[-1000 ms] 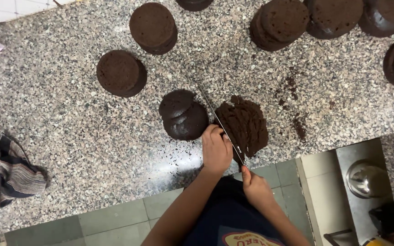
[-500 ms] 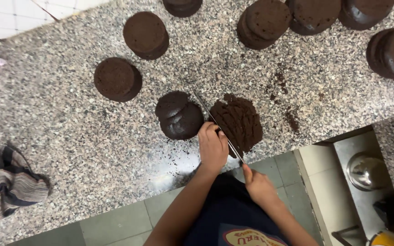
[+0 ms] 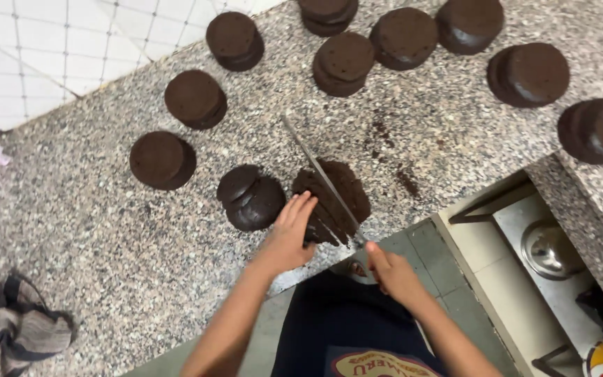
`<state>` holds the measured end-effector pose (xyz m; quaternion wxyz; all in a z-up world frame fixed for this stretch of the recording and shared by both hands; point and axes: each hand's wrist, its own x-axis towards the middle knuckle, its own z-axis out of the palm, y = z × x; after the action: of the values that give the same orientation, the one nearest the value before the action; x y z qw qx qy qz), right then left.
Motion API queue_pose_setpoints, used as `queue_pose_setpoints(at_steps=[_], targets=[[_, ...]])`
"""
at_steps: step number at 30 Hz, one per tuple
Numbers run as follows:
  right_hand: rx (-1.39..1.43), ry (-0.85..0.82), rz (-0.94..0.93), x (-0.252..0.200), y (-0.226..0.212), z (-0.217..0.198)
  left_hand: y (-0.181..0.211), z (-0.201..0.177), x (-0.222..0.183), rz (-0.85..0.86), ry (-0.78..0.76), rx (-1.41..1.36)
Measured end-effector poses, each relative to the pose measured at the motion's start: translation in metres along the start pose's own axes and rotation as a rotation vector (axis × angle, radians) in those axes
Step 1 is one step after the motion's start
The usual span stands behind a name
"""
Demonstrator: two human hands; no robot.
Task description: Cutting several rounds of chocolate cake into smaller pieces using a knife.
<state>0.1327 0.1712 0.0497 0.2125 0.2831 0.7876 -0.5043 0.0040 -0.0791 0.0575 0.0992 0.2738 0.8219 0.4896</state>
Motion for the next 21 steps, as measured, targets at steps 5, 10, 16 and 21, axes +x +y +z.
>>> queue_pose_setpoints(at_steps=[5, 10, 16, 21], targets=[[0.095, 0.07, 0.014, -0.017, 0.027, -0.023, 0.027, -0.031, 0.06, 0.131, -0.521, 0.827], [0.182, 0.162, 0.132, -0.035, 0.064, -0.023, 0.046, -0.022, 0.124, 0.341, -0.858, 1.115], [0.25, 0.281, 0.147, -0.06, 0.096, -0.019, 0.041, -0.001, 0.16, 0.49, -1.173, 1.162], [0.343, 0.381, 0.18, -0.073, 0.108, -0.015, 0.031, 0.0, 0.164, 0.527, -1.226, 1.085]])
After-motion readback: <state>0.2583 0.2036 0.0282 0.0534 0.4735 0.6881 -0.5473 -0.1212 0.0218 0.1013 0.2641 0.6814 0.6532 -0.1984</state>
